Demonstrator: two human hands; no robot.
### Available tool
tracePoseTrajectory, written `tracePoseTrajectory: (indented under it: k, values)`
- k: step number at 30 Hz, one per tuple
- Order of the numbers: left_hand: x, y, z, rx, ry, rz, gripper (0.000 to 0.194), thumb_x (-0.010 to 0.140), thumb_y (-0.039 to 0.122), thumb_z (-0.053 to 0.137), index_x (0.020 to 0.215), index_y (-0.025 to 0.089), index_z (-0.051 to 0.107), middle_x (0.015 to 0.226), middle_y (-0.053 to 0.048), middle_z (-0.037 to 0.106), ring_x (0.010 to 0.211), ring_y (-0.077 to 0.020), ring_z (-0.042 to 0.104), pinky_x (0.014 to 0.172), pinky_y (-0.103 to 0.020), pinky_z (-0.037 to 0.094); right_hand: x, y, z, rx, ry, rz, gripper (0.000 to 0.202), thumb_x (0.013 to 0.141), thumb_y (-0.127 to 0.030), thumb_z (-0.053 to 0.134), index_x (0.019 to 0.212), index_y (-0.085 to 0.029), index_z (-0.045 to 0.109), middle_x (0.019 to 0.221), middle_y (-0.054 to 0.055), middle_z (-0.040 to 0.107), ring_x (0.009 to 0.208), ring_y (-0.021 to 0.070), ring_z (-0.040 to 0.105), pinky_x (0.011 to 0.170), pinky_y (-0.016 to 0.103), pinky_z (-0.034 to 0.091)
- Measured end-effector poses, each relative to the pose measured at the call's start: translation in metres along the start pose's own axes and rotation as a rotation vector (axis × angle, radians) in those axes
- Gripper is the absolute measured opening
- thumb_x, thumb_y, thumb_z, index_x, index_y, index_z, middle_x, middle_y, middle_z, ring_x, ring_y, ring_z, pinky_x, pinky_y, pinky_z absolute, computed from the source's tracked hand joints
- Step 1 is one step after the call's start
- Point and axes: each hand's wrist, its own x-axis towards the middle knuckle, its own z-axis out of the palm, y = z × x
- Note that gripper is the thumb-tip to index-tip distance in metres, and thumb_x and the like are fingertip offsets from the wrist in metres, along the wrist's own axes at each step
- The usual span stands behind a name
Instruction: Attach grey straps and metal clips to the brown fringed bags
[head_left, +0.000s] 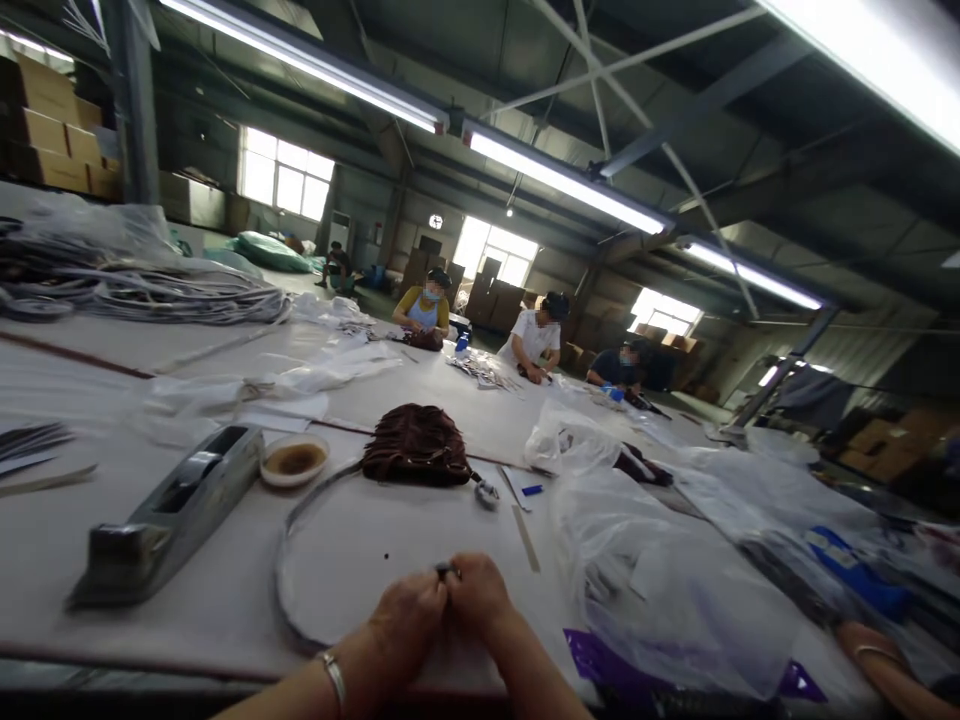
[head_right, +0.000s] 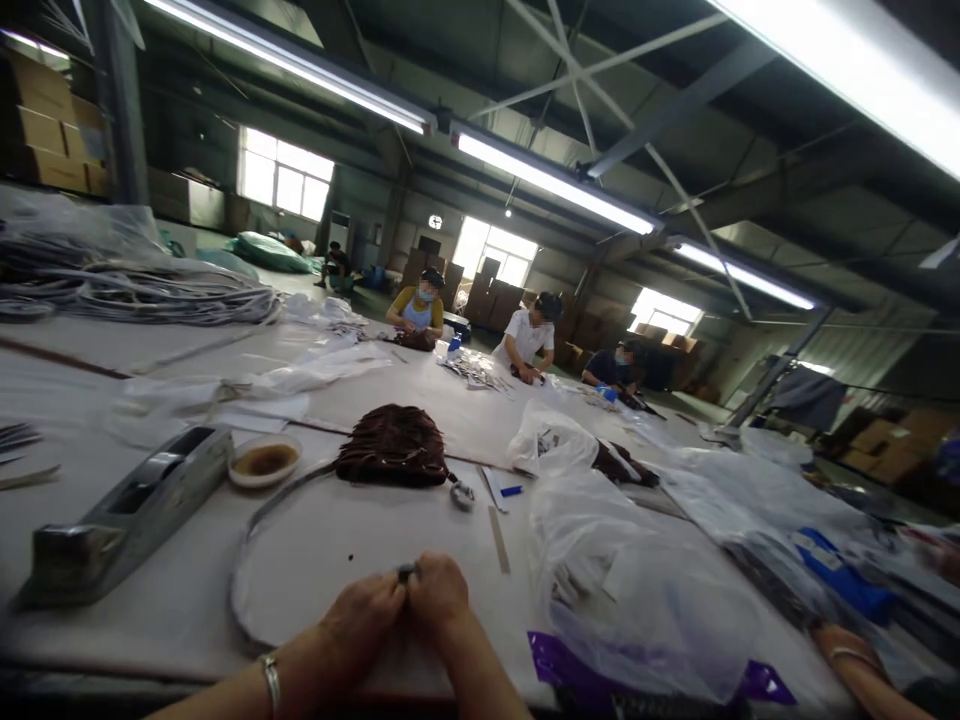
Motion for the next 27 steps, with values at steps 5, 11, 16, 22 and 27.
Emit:
tracePoseTrajectory:
  k: [5, 11, 16, 22, 27]
  values:
    - [-0.020, -0.024, -0.028, 0.061, -0.071, 0.150, 0.023, 0.088, 0.016, 0.056, 0.110, 0.021, 0.061, 0.102, -0.007, 0.066, 0.089, -0.0229, 0.063, 0.081, -0.035, 0.051, 0.001, 0.011, -0.011, 0.080, -0.110, -0.281, 0.016, 0.080, -0.022, 0.057, 0.072, -0.019, 0.071, 0.076, 0.001, 0.073, 0.070, 0.0131, 0.063, 0.061, 0.021, 0.035]
    - [-0.007, -0.023, -0.015, 0.097, -0.001, 0.171, 0.015, 0.085, 0.016, 0.060, 0.100, 0.017, 0.062, 0.092, -0.007, 0.067, 0.079, -0.0192, 0.065, 0.072, -0.028, 0.052, 0.004, 0.006, 0.001, 0.165, 0.031, -0.129, 0.025, 0.090, -0.030, 0.051, 0.082, -0.021, 0.073, 0.086, 0.005, 0.075, 0.085, 0.0190, 0.067, 0.074, 0.026, 0.040]
    - [0.007, -0.009, 0.016, 0.125, 0.030, 0.049, 0.011, 0.083, 0.014, 0.060, 0.094, 0.015, 0.063, 0.086, -0.009, 0.069, 0.078, -0.0236, 0.067, 0.068, -0.032, 0.054, -0.002, -0.001, 0.014, 0.128, 0.027, 0.051, 0.028, 0.091, -0.030, 0.047, 0.077, -0.021, 0.070, 0.083, 0.008, 0.074, 0.079, 0.0221, 0.068, 0.064, 0.029, 0.038]
    - [-0.019, -0.025, -0.031, 0.111, -0.063, 0.211, 0.014, 0.086, 0.031, 0.060, 0.095, 0.021, 0.062, 0.085, -0.004, 0.068, 0.074, -0.0219, 0.066, 0.067, -0.033, 0.055, -0.003, 0.010, 0.003, 0.060, -0.053, -0.303, 0.021, 0.086, -0.023, 0.052, 0.072, -0.021, 0.068, 0.081, 0.005, 0.074, 0.078, 0.0187, 0.067, 0.067, 0.026, 0.037]
    - [-0.012, -0.011, -0.035, 0.115, -0.129, 0.087, 0.018, 0.079, 0.026, 0.067, 0.094, 0.016, 0.065, 0.086, -0.009, 0.068, 0.077, -0.0245, 0.067, 0.069, -0.035, 0.056, -0.002, 0.010, 0.007, 0.056, 0.033, -0.146, 0.022, 0.089, -0.033, 0.052, 0.088, -0.022, 0.071, 0.090, 0.008, 0.074, 0.087, 0.0224, 0.068, 0.072, 0.027, 0.041]
